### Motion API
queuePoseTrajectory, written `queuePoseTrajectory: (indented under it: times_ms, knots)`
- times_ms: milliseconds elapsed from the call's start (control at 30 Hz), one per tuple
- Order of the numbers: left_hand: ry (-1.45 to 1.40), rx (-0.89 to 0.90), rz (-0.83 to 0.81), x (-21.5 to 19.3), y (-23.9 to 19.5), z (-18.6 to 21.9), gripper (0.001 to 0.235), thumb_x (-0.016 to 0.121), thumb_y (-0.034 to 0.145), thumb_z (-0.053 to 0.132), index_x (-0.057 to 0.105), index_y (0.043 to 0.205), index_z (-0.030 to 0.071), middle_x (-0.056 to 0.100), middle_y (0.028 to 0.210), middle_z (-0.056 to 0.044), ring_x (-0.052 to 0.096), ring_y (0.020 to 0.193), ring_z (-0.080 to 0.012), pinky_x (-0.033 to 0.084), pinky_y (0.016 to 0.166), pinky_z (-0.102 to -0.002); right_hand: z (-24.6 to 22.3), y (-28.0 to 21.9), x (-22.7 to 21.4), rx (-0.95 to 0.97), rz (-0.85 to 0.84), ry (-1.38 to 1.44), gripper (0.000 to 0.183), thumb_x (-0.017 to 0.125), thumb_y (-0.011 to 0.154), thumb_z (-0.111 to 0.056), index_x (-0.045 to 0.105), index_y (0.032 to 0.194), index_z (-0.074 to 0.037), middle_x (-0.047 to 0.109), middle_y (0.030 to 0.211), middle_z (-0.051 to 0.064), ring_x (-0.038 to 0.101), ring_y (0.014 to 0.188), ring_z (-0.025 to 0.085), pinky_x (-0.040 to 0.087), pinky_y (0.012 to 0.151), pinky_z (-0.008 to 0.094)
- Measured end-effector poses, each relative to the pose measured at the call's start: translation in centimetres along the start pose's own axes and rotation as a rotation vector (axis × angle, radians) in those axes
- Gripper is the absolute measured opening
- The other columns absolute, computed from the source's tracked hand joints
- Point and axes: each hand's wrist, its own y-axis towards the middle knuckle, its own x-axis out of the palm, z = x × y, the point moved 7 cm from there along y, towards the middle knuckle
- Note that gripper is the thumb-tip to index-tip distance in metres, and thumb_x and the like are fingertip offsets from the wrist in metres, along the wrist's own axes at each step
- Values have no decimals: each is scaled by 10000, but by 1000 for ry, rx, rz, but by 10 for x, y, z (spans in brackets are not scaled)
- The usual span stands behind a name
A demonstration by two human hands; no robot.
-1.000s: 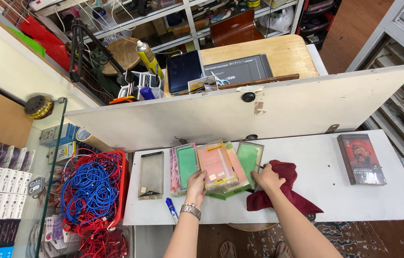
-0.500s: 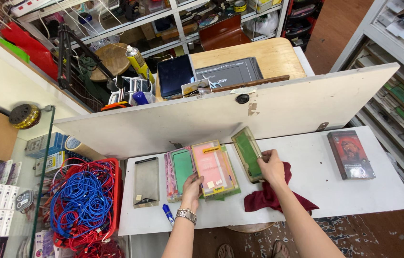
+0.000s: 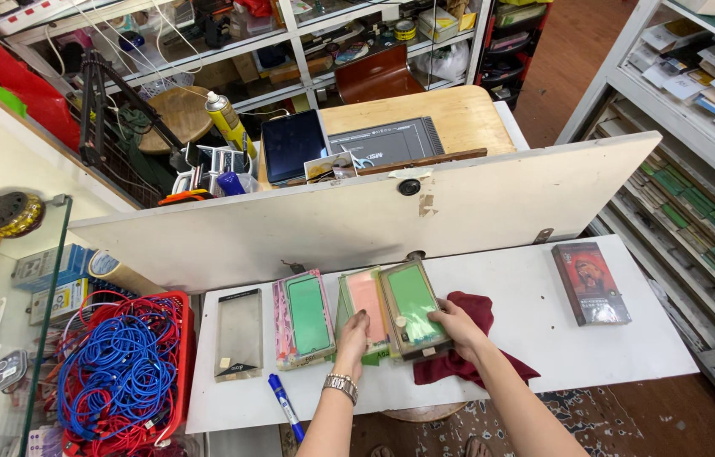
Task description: The person retrieves small packaged items from a glass display cabinet, wipes each package with a red cloth, and places them on a white counter. The person repeats this process for several items, handling them one at a time.
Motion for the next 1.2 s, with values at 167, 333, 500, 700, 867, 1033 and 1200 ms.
queuePoseTrajectory:
  times_ms: [167, 333, 500, 700, 867, 1033, 1200]
  knots:
    - [607, 236, 241, -23, 15, 2, 738, 594, 973, 368, 342, 1513, -67, 441, 1528, -281, 415, 1450, -364, 323, 1199, -396, 12, 17, 12, -3, -29, -55, 616, 603, 914, -159, 452, 1497, -24, 656, 1313, 214, 654, 1171, 282, 530, 985, 391]
    - [852, 306, 304, -26, 16, 8, 877, 665, 945, 408, 247, 1524, -102, 372, 1508, -377, 420, 1392, -457, 352, 1158, -441, 20, 32, 30, 53, -16, -52, 594, 573, 908, -206, 478, 1479, -71, 636, 1325, 172, 619, 1205, 278, 514, 999, 402]
    - [693, -70, 299, -29, 20, 3, 836, 636, 926, 463, 348, 1511, -61, 534, 1446, -309, 566, 1322, -410, 459, 1125, -429, 45, 38, 51, 104, -27, -85, 553, 536, 911, -246, 489, 1441, -95, 606, 1339, 175, 587, 1195, 281, 478, 1024, 394]
    - [219, -189, 133, -31, 38, -25, 750, 574, 957, 529, 565, 1401, -75, 634, 1373, -219, 615, 1260, -301, 462, 1069, -420, 52, 34, 35, 86, 9, -79, 501, 515, 915, -263, 511, 1379, -74, 625, 1258, 142, 609, 1126, 247, 493, 980, 379]
    - [298, -150, 57, -18, 46, -28, 639, 721, 914, 386, 657, 1301, -119, 707, 1276, -217, 670, 1203, -304, 485, 1045, -391, 41, 24, 10, 90, 53, 18, 442, 533, 906, -238, 549, 1311, -60, 613, 1196, 138, 596, 1049, 241, 521, 914, 402]
    - [365, 145, 162, -13, 17, 34, 554, 730, 864, 306, 625, 1282, -43, 726, 1214, -240, 694, 1129, -348, 526, 977, -455, 27, 12, -7, 52, -12, 142, 436, 550, 897, -237, 588, 1280, -31, 609, 1161, 128, 589, 1035, 256, 519, 885, 405]
    - [620, 480, 535, -53, -43, 107, 501, 724, 905, 290, 603, 1283, -14, 653, 1183, -263, 598, 1144, -393, 465, 990, -474, 32, 19, -6, 22, 138, 7, 453, 557, 905, -257, 558, 1326, -89, 640, 1214, 136, 619, 1128, 263, 517, 968, 414]
